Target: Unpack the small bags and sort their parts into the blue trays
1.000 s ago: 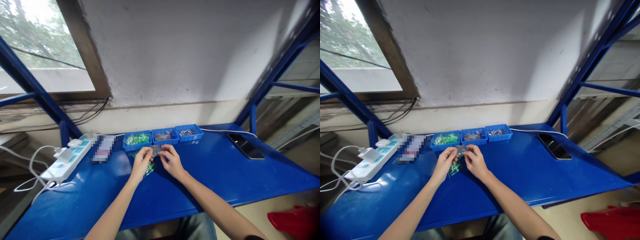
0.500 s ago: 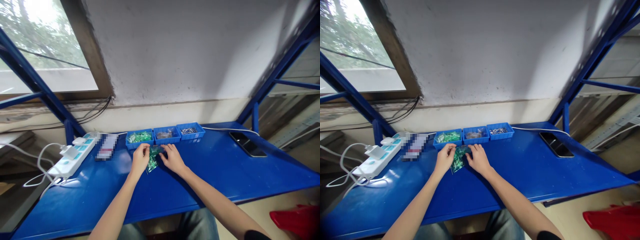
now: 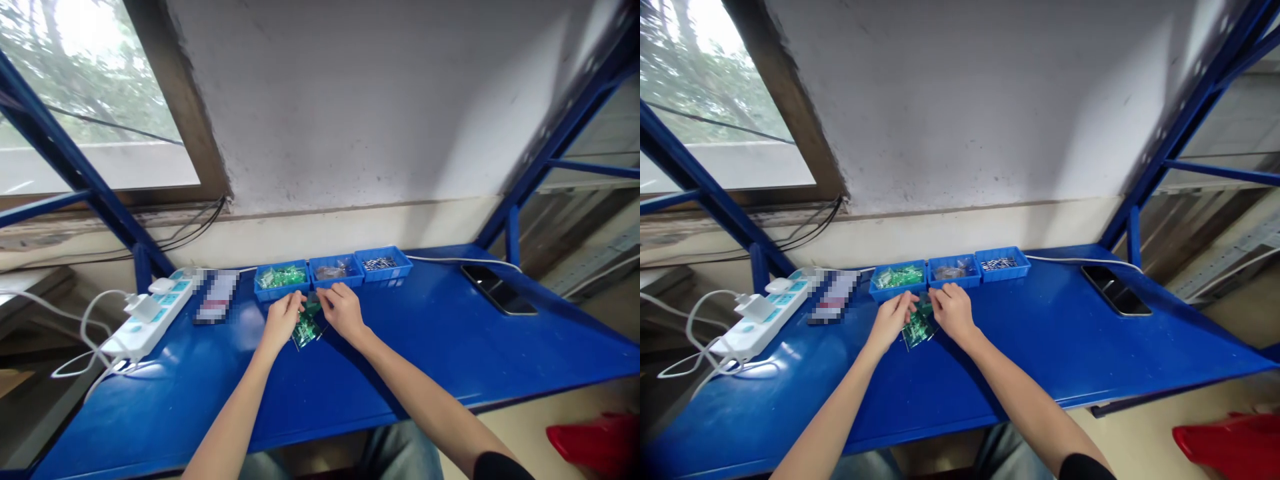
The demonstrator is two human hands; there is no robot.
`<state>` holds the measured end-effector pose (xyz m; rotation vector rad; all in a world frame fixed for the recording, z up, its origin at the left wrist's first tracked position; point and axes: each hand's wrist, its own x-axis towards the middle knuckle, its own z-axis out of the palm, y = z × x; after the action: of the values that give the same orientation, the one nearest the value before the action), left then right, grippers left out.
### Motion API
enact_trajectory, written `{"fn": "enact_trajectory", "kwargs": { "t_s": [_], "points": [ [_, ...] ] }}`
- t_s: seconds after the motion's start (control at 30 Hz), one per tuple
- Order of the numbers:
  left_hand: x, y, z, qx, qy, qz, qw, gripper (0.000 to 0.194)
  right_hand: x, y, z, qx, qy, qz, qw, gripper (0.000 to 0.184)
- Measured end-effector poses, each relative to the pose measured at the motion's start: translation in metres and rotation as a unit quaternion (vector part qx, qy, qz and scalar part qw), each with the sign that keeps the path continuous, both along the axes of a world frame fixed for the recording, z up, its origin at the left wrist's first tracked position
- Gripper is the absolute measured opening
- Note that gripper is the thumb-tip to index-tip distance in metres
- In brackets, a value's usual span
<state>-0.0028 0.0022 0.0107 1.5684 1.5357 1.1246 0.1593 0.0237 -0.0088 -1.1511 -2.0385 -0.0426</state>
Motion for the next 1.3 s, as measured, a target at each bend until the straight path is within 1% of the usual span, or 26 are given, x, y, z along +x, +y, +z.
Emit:
{"fn": "enact_trajectory", "kwargs": {
  "t_s": [0.07, 0.13, 0.17, 0.2, 0.23, 0.37, 0.43, 0.5, 0.57, 0.63, 0.7, 0.77, 0.83, 0.9, 0.97, 1.1, 1.13, 1.2, 1.3],
  "points": [
    [0.003, -0.001, 0.001, -0.043, -0.105, -0.017, 0.993, 0.049, 0.003, -0.007, 0.001, 0.012, 0.003, 0.012, 1.0, 0.032],
    [0.005, -0.001, 0.001, -0.086, -0.23, -0.03, 0.969, 0.045, 0.003, -0.013, 0.002, 0.021, 0.007, 0.029, 0.999, 0.031],
    [0.005, -0.001, 0.001, -0.097, -0.278, -0.032, 0.955, 0.043, 0.002, -0.016, 0.002, 0.024, 0.011, 0.037, 0.999, 0.03],
    [0.005, 0.0, 0.001, -0.098, -0.306, -0.031, 0.946, 0.042, 0.002, -0.018, 0.003, 0.027, 0.017, 0.046, 0.998, 0.029],
    [0.004, 0.001, 0.001, -0.089, -0.311, -0.027, 0.946, 0.043, 0.001, -0.019, 0.003, 0.03, 0.024, 0.054, 0.998, 0.027],
    [0.001, 0.004, -0.002, -0.039, -0.302, -0.018, 0.952, 0.045, -0.001, -0.02, 0.003, 0.035, 0.082, 0.099, 0.991, 0.024],
    [0.0, 0.005, -0.003, -0.012, -0.281, -0.018, 0.959, 0.041, -0.001, -0.02, 0.004, 0.028, 0.122, 0.115, 0.985, 0.027],
    [0.0, 0.005, -0.004, 0.021, -0.25, -0.015, 0.968, 0.034, -0.001, -0.02, 0.005, 0.012, 0.157, 0.107, 0.982, 0.027],
    [0.002, 0.002, -0.003, 0.059, -0.207, -0.015, 0.976, 0.024, -0.001, -0.019, 0.007, -0.024, 0.187, 0.084, 0.979, 0.023],
    [0.003, -0.001, 0.0, 0.098, -0.158, -0.024, 0.982, 0.017, -0.002, -0.017, 0.008, -0.094, 0.232, 0.068, 0.966, 0.019],
    [0.006, -0.005, 0.003, 0.129, -0.113, -0.042, 0.984, 0.012, -0.002, -0.015, 0.009, -0.164, 0.281, 0.063, 0.943, 0.027],
    [0.01, -0.008, 0.005, 0.147, -0.076, -0.06, 0.984, 0.011, -0.003, -0.013, 0.008, -0.202, 0.316, 0.061, 0.925, 0.039],
    [0.013, -0.009, 0.004, 0.151, -0.048, -0.07, 0.985, 0.011, -0.003, -0.012, 0.006, -0.202, 0.333, 0.06, 0.919, 0.04],
    [0.014, -0.008, 0.002, 0.14, -0.035, -0.072, 0.987, 0.011, -0.002, -0.011, 0.004, -0.193, 0.349, 0.06, 0.915, 0.032],
    [0.014, -0.006, 0.0, 0.119, -0.039, -0.067, 0.99, 0.016, -0.002, -0.011, 0.003, -0.18, 0.36, 0.065, 0.913, 0.026],
    [0.009, -0.001, -0.004, 0.071, -0.086, -0.046, 0.993, 0.046, -0.001, -0.015, 0.003, -0.163, 0.361, 0.096, 0.913, 0.02],
    [0.008, 0.0, -0.004, 0.059, -0.103, -0.043, 0.992, 0.05, -0.002, -0.017, 0.004, -0.16, 0.359, 0.105, 0.913, 0.018],
    [0.005, 0.002, -0.005, 0.044, -0.127, -0.041, 0.99, 0.05, -0.003, -0.02, 0.006, -0.156, 0.354, 0.124, 0.914, 0.016],
    [0.003, 0.002, -0.006, 0.063, -0.117, -0.039, 0.99, 0.035, -0.003, -0.023, 0.009, -0.165, 0.347, 0.146, 0.912, 0.016]
  ]
}}
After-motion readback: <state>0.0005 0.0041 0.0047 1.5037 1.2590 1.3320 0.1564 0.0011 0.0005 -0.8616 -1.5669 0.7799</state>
